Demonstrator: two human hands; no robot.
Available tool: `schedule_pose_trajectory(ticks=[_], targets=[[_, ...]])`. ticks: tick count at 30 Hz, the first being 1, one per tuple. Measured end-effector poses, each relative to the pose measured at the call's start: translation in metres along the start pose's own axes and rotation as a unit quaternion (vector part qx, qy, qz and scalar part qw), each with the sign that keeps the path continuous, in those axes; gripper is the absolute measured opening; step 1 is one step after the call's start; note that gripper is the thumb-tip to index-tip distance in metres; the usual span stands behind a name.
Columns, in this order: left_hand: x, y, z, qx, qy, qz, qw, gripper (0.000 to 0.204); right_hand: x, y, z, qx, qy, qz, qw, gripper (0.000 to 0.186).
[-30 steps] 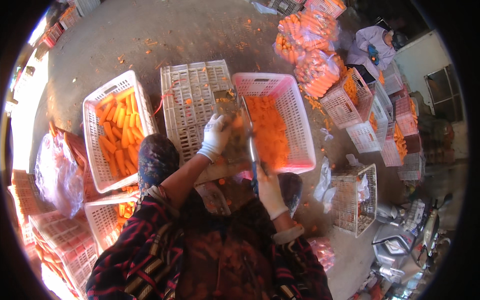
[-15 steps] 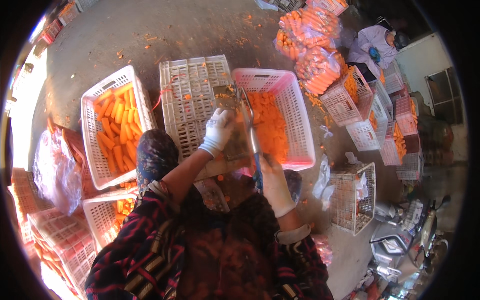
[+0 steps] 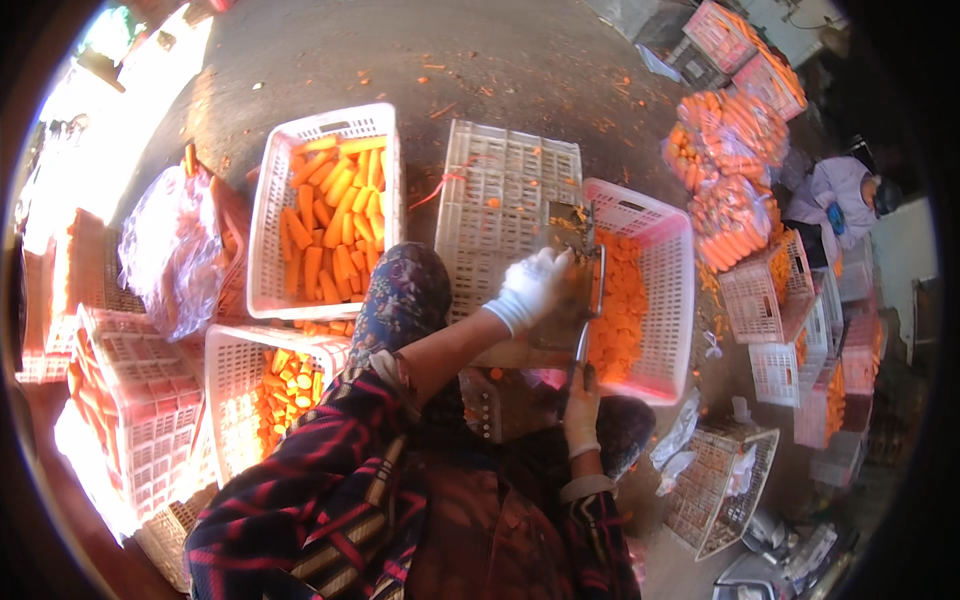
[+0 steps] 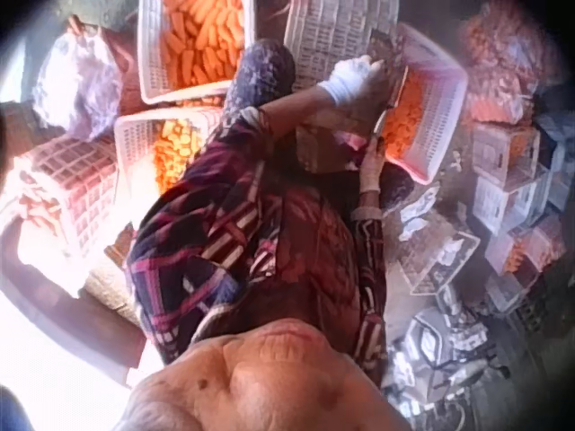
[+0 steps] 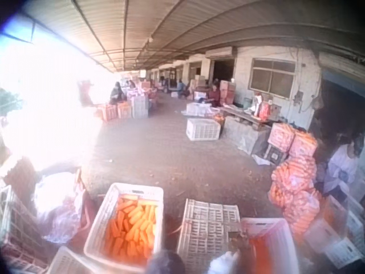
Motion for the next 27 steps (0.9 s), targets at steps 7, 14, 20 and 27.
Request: schedule_pose_trajectory(ticks=[7,14,20,27], targets=[[-0.264,-0.076,-0.09,-0.046,-0.042,0.321,0.945,0.044,0.006,-0.012,-0.011,0.027,0.04,0.021,0.999,0.019],[-0.282,-0.281,-0.279,-0.279,0.298,0.032,0.912,0.023,-0.024,0.016,0.035,0.009,-0.015,0.026,0.999,0.043],[-0.231,-0.149,-0.342,-0.251,0.18,0.183,0.933,0.025,-0.019,0.003,0.012,0.006,-0.065,0.024,0.998,0.038],[-0.121,0.019,-0.52,-0.477,-0.14,0.249,0.831,0.024,-0.008,-0.028,-0.029,-0.405,-0.438,0.058,0.8,0.039]])
Point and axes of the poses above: each hand's wrist, its own y-axis towards the middle knuckle, its own x-axis out of the palm, z = x × y, the point moved 9 cm from there along y, towards the middle knuckle, and after that the axes turned 12 degrees about z, right-handed, at the moved point
